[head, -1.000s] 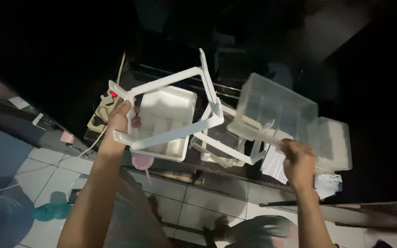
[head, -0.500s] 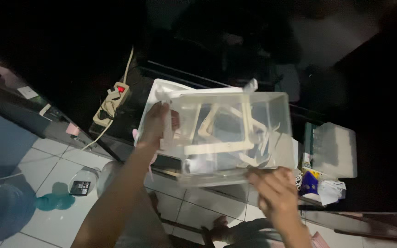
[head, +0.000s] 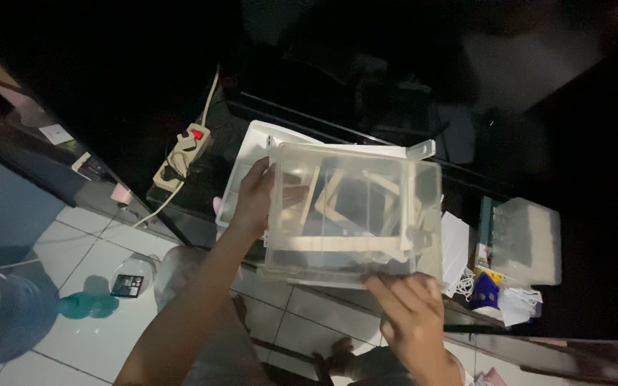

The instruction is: The person assembles a small white plastic storage unit by hand. They connect a clear plastic drawer to a white frame, then stack additional drawer and frame components together, and finally place a white compartmentalized tray on top.

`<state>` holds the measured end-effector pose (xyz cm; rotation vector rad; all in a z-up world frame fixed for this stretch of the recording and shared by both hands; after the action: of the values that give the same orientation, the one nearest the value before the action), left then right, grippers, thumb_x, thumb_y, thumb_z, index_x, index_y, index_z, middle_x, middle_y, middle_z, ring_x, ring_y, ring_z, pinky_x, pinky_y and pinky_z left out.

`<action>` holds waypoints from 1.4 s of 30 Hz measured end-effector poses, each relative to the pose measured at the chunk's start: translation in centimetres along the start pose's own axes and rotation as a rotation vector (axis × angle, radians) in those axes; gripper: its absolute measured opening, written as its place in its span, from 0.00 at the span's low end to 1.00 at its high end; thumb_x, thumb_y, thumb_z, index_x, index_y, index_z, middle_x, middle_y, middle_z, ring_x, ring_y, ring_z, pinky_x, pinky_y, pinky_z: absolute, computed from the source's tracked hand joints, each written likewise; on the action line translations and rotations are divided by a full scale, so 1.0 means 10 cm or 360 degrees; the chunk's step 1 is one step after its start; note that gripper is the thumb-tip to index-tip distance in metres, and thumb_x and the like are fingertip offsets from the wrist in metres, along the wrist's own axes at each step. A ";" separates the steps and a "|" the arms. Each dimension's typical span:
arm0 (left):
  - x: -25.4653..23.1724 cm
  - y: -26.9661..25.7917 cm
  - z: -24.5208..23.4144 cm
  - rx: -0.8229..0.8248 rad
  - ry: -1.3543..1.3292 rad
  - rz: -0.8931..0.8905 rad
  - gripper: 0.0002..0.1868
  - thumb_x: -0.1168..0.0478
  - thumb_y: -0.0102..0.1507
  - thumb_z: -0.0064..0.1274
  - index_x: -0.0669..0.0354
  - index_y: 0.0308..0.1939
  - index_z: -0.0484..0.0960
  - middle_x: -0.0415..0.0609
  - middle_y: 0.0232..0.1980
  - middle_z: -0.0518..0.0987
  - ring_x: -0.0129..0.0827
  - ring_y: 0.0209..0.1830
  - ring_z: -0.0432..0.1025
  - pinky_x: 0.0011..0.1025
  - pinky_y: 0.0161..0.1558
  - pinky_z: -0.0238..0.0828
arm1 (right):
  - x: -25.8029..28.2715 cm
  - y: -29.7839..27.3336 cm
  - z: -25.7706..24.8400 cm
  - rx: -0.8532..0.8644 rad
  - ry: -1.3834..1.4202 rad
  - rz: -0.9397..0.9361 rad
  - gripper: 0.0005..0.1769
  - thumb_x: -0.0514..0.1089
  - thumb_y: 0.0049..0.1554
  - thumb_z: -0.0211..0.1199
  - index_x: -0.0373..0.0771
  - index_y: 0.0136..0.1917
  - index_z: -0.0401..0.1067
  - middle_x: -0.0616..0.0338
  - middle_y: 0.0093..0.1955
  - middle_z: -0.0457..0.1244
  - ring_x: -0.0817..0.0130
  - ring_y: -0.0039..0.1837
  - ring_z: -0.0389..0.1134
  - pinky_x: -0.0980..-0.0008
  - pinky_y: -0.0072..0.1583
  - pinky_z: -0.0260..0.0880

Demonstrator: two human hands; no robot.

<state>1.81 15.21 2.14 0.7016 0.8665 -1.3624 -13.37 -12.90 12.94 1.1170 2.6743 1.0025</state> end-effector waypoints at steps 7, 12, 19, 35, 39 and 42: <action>-0.11 -0.08 0.13 0.0237 0.0104 0.0011 0.22 0.60 0.69 0.46 0.64 0.66 0.68 0.59 0.53 0.78 0.51 0.51 0.78 0.46 0.48 0.81 | -0.11 0.03 0.14 0.0085 -0.0075 0.0090 0.37 0.28 0.30 0.64 0.39 0.56 0.76 0.61 0.49 0.68 0.62 0.49 0.66 0.60 0.52 0.59; -0.13 -0.09 0.15 0.0175 -0.0074 -0.0173 0.21 0.57 0.72 0.38 0.66 0.66 0.68 0.61 0.55 0.79 0.55 0.52 0.80 0.47 0.52 0.83 | -0.17 0.08 0.17 0.0124 -0.0057 0.0147 0.37 0.25 0.31 0.63 0.40 0.57 0.76 0.60 0.54 0.69 0.63 0.52 0.67 0.61 0.55 0.60; -0.24 -0.11 0.20 0.0200 -0.0060 -0.0189 0.23 0.55 0.71 0.37 0.62 0.67 0.62 0.61 0.63 0.76 0.58 0.52 0.79 0.51 0.53 0.81 | -0.22 0.09 0.20 0.0273 -0.0057 0.0151 0.41 0.25 0.30 0.63 0.41 0.60 0.76 0.61 0.55 0.69 0.63 0.54 0.68 0.61 0.56 0.62; -0.13 -0.18 0.32 0.0160 0.0069 -0.0366 0.28 0.52 0.72 0.35 0.69 0.69 0.61 0.62 0.64 0.76 0.56 0.54 0.79 0.48 0.54 0.82 | -1.37 -0.03 0.37 0.0033 0.1832 0.2197 0.36 0.63 0.58 0.54 0.39 0.71 0.64 0.47 0.59 0.69 0.52 0.55 0.72 0.49 0.55 0.76; -0.09 -0.19 0.31 0.0078 0.0025 -0.0431 0.31 0.48 0.70 0.33 0.67 0.70 0.61 0.63 0.63 0.75 0.54 0.54 0.79 0.47 0.51 0.79 | -1.38 -0.05 0.50 -0.0009 0.1770 0.2098 0.34 0.61 0.59 0.50 0.33 0.66 0.69 0.44 0.53 0.72 0.55 0.46 0.76 0.57 0.48 0.80; -0.11 -0.18 0.31 0.0247 0.0220 -0.0476 0.35 0.42 0.66 0.37 0.58 0.71 0.59 0.54 0.66 0.71 0.48 0.54 0.78 0.44 0.48 0.83 | -1.41 -0.06 0.52 -0.0100 0.2033 0.2007 0.31 0.60 0.62 0.51 0.33 0.65 0.68 0.48 0.53 0.69 0.59 0.43 0.72 0.59 0.43 0.77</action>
<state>0.35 13.02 4.77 0.8168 1.0131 -1.6763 -1.86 -19.65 6.11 3.0351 2.0621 2.6163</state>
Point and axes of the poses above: each hand's wrist, its own y-axis towards the middle knuckle, its own z-axis out of the palm, x = y × z, the point moved 3 cm from there along y, towards the middle knuckle
